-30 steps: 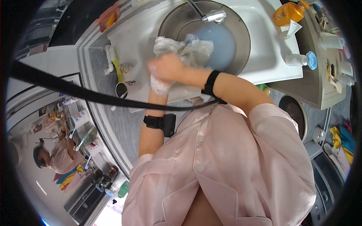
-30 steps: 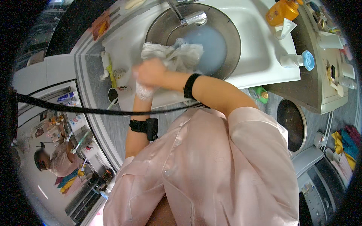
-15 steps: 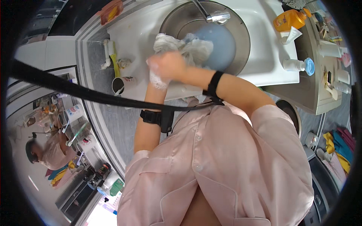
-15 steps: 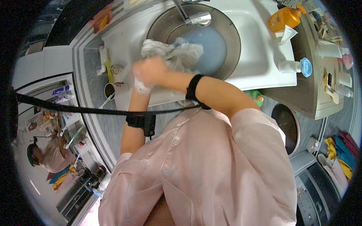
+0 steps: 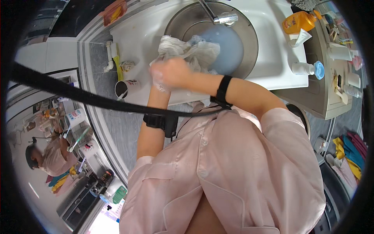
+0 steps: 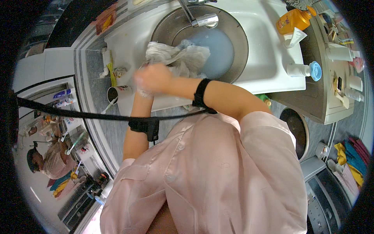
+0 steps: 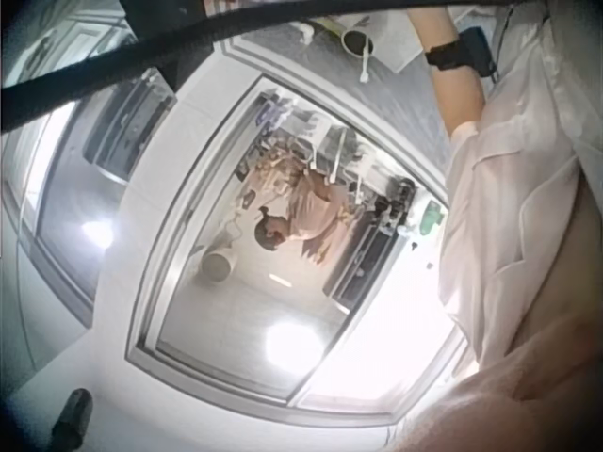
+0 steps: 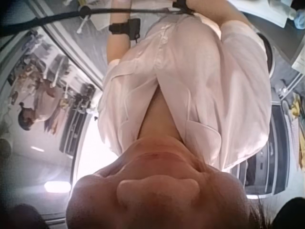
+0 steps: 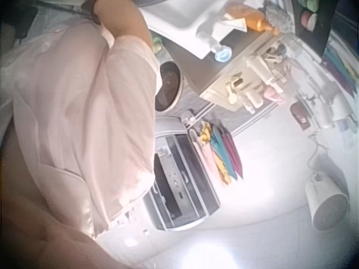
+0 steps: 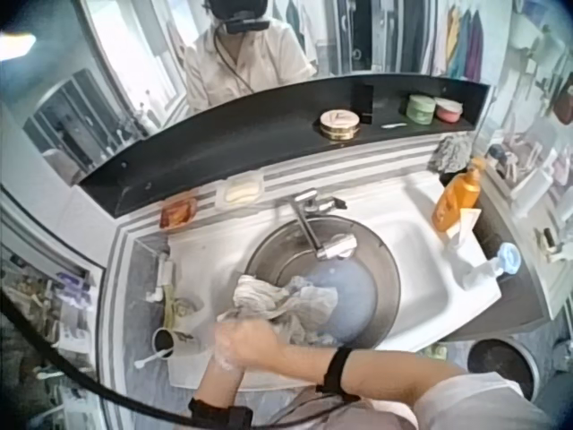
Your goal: Washing a white piece of clothing by hand in a sink with soap.
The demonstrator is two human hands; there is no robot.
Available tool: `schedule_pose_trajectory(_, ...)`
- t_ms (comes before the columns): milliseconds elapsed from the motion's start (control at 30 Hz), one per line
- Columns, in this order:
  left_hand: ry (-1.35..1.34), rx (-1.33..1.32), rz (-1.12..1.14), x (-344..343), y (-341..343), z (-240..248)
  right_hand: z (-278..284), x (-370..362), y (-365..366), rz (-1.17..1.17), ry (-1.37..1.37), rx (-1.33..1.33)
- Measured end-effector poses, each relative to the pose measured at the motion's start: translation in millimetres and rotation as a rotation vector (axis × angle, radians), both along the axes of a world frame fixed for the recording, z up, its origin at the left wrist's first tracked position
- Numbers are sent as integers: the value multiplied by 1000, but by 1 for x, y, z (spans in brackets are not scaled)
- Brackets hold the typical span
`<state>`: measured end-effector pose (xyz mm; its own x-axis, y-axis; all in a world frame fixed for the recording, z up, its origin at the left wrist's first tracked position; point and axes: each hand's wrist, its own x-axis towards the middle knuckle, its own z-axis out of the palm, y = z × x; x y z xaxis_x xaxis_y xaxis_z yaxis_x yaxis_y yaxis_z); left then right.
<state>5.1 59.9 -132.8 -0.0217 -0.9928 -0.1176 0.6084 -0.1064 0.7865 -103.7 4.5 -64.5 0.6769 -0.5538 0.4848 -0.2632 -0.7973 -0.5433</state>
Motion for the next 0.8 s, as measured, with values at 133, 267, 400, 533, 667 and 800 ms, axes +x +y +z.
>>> schedule_pose_trajectory(133, 908, 82, -205, -7, -8, 16, -27, 3, -37, -242, -55, 210)
schedule_pose_trajectory(267, 204, 16, 62, -19, -10, 33, -26, -7, -23, -302, -19, 235)
schedule_pose_trajectory(400, 867, 179, -88, 16, -4, -4, 13, -1, 21, -26, 23, -15)
schedule_pose_trajectory(533, 756, 165, -83, 4, -2, -5, 5, 4, -11, -8, -63, -11)
schedule_pose_trajectory(667, 640, 143, -71, -10, -3, 8, -22, 3, -35, -309, 3, 309)
schedule_pose_trajectory(800, 600, 275, 94, -12, -9, 27, -20, -7, -19, -316, -4, 367)
